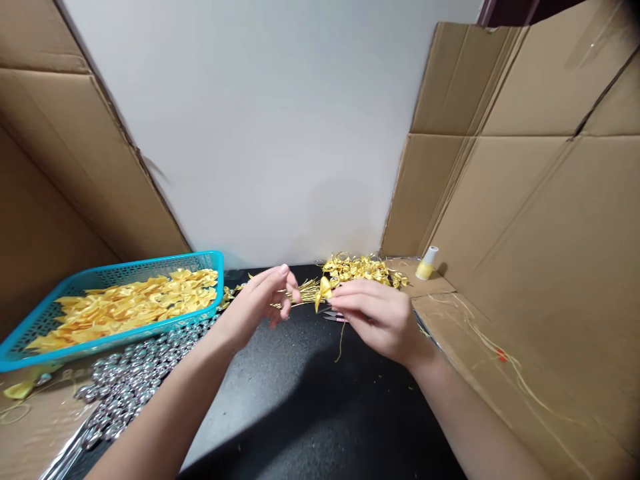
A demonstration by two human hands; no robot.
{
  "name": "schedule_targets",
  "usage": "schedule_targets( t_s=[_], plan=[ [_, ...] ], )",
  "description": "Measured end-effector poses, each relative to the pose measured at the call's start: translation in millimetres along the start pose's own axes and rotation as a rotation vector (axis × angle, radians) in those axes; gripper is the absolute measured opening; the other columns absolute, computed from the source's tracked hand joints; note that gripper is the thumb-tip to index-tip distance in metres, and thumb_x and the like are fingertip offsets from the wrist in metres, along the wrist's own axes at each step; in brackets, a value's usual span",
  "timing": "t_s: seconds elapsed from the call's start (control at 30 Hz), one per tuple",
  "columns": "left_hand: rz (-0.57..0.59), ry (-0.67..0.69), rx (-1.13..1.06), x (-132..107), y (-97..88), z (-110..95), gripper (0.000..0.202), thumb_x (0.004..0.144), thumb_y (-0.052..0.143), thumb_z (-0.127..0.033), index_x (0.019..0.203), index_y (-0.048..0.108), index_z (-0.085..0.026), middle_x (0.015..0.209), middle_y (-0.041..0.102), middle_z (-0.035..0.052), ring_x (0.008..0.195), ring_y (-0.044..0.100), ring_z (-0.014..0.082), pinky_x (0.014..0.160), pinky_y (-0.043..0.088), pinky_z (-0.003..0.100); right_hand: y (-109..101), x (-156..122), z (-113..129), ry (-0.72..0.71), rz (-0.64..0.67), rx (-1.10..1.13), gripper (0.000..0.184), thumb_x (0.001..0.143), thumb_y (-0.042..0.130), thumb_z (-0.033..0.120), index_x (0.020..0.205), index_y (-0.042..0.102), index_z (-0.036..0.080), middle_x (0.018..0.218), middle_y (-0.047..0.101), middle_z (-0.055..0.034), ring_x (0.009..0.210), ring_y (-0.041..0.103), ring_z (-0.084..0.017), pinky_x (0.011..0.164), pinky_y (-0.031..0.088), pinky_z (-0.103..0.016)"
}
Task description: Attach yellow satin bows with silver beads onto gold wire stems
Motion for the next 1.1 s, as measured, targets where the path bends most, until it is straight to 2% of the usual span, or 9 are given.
schedule_targets(
  t_s=[0.1, 0.17, 0.4, 0.53, 0.63, 0.7, 0.8, 0.93, 1.1],
  plan=[
    [0.206, -0.230, 0.019, -3, 12.6, 21, 0.060, 0.078, 0.047, -0.074, 0.060, 0.049, -0.016, 0.052, 0.059, 0.0020, 0.036, 0.042, 0.0074, 0.033, 0.028, 0.017, 12, -6, 22, -0.247, 0.106, -0.192, 0.022, 0.091, 0.051, 0.007, 0.103, 0.068, 0.014, 0.101, 0.074, -0.0101, 0.097, 0.069, -0.018, 0.090, 0.058, -0.039],
    [0.279, -0.282, 0.035, -7, 20.6, 25, 0.059, 0.077, 0.050, -0.071, 0.056, 0.051, -0.015, 0.049, 0.059, 0.0028, 0.035, 0.041, 0.0070, 0.033, 0.028, 0.017, 20, -9, 28, -0.331, 0.143, -0.234, 0.024, 0.092, 0.048, 0.007, 0.103, 0.068, 0.013, 0.099, 0.074, -0.0106, 0.095, 0.069, -0.018, 0.088, 0.059, -0.038],
    [0.275, -0.255, 0.061, -8, 23.8, 24, 0.034, 0.074, 0.070, -0.045, 0.065, 0.066, -0.012, 0.058, 0.066, 0.0040, 0.040, 0.050, 0.0080, 0.037, 0.035, 0.018, 38, -9, 31, -0.366, 0.236, -0.237, 0.021, 0.093, 0.048, 0.007, 0.097, 0.068, 0.012, 0.096, 0.074, -0.0120, 0.094, 0.068, -0.019, 0.089, 0.058, -0.038],
    [0.215, -0.200, 0.080, -2, 17.8, 21, 0.022, 0.070, 0.073, -0.036, 0.070, 0.067, -0.015, 0.052, 0.060, -0.0009, 0.046, 0.052, 0.0087, 0.041, 0.035, 0.016, 40, -8, 24, -0.301, 0.263, -0.202, 0.021, 0.093, 0.047, 0.007, 0.097, 0.066, 0.014, 0.101, 0.073, -0.0104, 0.098, 0.066, -0.019, 0.089, 0.056, -0.036],
    [0.146, -0.111, 0.085, 0, 15.6, 12, 0.023, 0.070, 0.074, -0.036, 0.069, 0.066, -0.014, 0.054, 0.058, -0.0020, 0.050, 0.050, 0.0077, 0.047, 0.039, 0.017, 24, -3, 16, -0.186, 0.152, -0.101, 0.017, 0.092, 0.049, 0.008, 0.097, 0.062, 0.016, 0.104, 0.070, -0.0105, 0.098, 0.064, -0.019, 0.086, 0.054, -0.036],
    [0.093, -0.037, 0.109, -1, 15.2, 3, 0.024, 0.071, 0.073, -0.036, 0.069, 0.065, -0.014, 0.054, 0.055, -0.0032, 0.049, 0.047, 0.0067, 0.049, 0.039, 0.018, 7, 0, 4, -0.037, 0.029, -0.029, 0.013, 0.091, 0.049, 0.010, 0.092, 0.059, 0.017, 0.095, 0.068, -0.0085, 0.090, 0.062, -0.017, 0.080, 0.053, -0.034],
    [0.012, 0.036, 0.129, -6, 15.7, -7, 0.025, 0.073, 0.073, -0.036, 0.082, 0.066, -0.014, 0.061, 0.058, -0.0029, 0.049, 0.045, 0.0064, 0.050, 0.040, 0.020, -8, -2, -11, 0.185, -0.086, 0.016, 0.017, 0.091, 0.045, 0.014, 0.076, 0.052, 0.020, 0.072, 0.056, -0.0017, 0.069, 0.054, -0.014, 0.065, 0.047, -0.029],
    [-0.021, 0.114, 0.107, -15, 22.8, -14, 0.028, 0.076, 0.070, -0.034, 0.096, 0.064, -0.015, 0.065, 0.060, -0.0026, 0.049, 0.048, 0.0073, 0.049, 0.044, 0.021, 0, -5, -17, 0.359, -0.060, 0.080, 0.027, 0.086, 0.048, 0.016, 0.060, 0.040, 0.020, 0.054, 0.040, 0.0050, 0.049, 0.038, -0.008, 0.048, 0.032, -0.023],
    [-0.017, 0.240, 0.116, -26, 33.9, -23, 0.025, 0.083, 0.065, -0.028, 0.107, 0.065, -0.019, 0.067, 0.061, -0.0030, 0.051, 0.049, 0.0064, 0.048, 0.045, 0.016, 8, -7, -5, 0.367, -0.122, 0.094, 0.028, 0.079, 0.049, 0.010, 0.057, 0.035, 0.020, 0.051, 0.035, 0.0070, 0.045, 0.032, -0.006, 0.044, 0.027, -0.020]
  ],
)
Point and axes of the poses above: each hand's wrist, its own x-axis towards the middle knuckle, its own y-axis out of the palm, z = x × y, the point moved 10 cm from there along x, towards the middle knuckle
